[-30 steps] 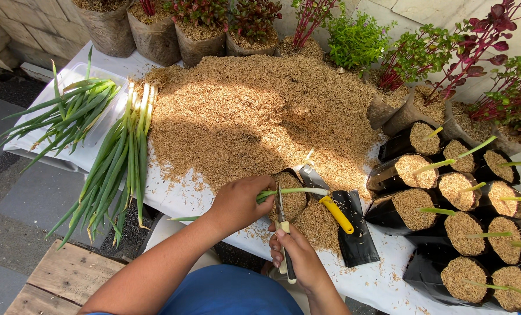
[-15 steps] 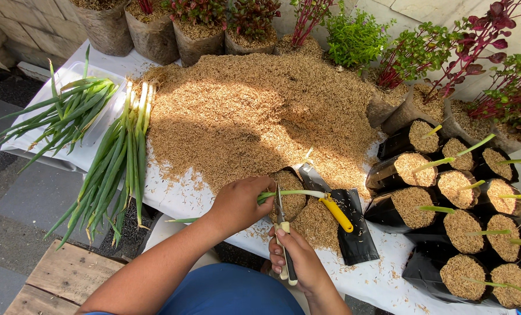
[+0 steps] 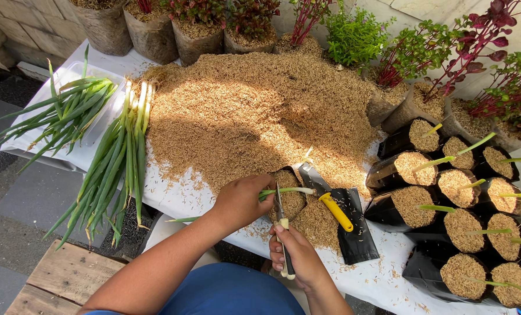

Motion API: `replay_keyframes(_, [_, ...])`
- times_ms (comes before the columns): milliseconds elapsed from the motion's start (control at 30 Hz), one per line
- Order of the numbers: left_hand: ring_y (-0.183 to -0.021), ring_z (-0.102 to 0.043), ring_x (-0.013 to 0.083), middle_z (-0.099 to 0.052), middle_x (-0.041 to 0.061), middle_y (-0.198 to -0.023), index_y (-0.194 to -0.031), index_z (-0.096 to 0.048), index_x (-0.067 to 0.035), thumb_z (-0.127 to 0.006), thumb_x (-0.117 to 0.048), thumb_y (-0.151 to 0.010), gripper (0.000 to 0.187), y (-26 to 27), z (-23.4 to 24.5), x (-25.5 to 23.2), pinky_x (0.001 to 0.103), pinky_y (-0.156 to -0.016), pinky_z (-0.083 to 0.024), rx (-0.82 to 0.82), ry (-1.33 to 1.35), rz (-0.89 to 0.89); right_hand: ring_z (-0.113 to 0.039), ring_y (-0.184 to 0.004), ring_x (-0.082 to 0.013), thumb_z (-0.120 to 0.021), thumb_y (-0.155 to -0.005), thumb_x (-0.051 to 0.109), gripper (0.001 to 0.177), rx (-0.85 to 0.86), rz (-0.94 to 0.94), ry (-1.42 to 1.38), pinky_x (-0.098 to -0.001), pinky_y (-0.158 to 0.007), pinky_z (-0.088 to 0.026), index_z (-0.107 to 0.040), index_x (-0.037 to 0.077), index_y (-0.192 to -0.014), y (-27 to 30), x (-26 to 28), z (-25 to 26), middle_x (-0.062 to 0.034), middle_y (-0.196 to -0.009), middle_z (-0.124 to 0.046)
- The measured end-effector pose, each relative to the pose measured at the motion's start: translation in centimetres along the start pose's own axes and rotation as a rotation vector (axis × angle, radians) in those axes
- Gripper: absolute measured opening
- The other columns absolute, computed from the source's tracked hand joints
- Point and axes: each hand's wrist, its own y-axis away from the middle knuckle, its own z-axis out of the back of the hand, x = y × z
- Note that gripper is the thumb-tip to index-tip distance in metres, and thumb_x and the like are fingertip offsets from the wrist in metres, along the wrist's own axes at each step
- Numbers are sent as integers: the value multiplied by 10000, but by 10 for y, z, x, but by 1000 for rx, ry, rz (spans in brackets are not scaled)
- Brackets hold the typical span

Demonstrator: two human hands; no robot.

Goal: The person prepares and pots green onions by trimming the roots and tops with shears, placing the trimmed stems into a black planting bag filled with rice hulls, and using a hand trowel to add more hulls around the stem.

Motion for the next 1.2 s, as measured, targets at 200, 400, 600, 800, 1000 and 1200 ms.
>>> replay_keyframes(200, [-1008,-813,354,-852,8,-1087,-1163,-749,-312,-762,-403,-968,216,0,-2,5,575,-784,-607,-24,3,-32,-424,-553,-153,-621,-1190,337,286,10,15,44,-309,-468,-368,-609,56,-1140,-11,-9,10,-66,-803,-434])
replay_keyframes(400, [-1017,-810,304,-845,-27,-1070,-1166,-730,-317,-770,-423,-971,226,1,13,4,525,-830,-597,11,58,54,-518,-619,-232,-564,-1179,303,333,117,13,-63,-380,-595,-431,-650,3,-1294,2,0,7,-124,-804,-489])
replay_keyframes(600, [-899,-781,229,-829,-13,-971,-1117,-682,-224,-818,-317,-1014,194,14,50,-5,425,-770,-553,15,290,-19,-705,-1020,-295,-739,-1055,258,597,358,452,-41,-430,-993,-510,-568,-39,-1544,15,15,5,-281,-1398,-669])
replay_keyframes(800, [-1019,-803,234,-797,15,-1139,-1242,-566,-209,-874,-389,-1009,426,29,64,-10,392,-872,-588,133,359,-63,-659,-1068,-249,-886,-1005,364,861,473,647,40,-371,-944,-434,-516,-112,-1619,19,41,-22,-195,-1469,-611])
replay_keyframes(1000, [-1294,-819,199,-790,43,-1222,-1227,-540,-171,-873,-289,-1000,420,34,75,8,361,-939,-590,161,452,-73,-634,-1017,-253,-876,-1001,402,867,549,616,61,-377,-924,-443,-501,-123,-1580,12,43,-49,-232,-1127,-648])
replay_keyframes(1200, [-1134,-778,301,-765,66,-1247,-1384,-524,-190,-855,-374,-973,560,54,107,19,433,-907,-567,177,416,-9,-602,-1002,-273,-844,-1041,371,859,607,514,-51,-384,-959,-419,-492,-93,-1672,-23,37,-65,-212,-1017,-625])
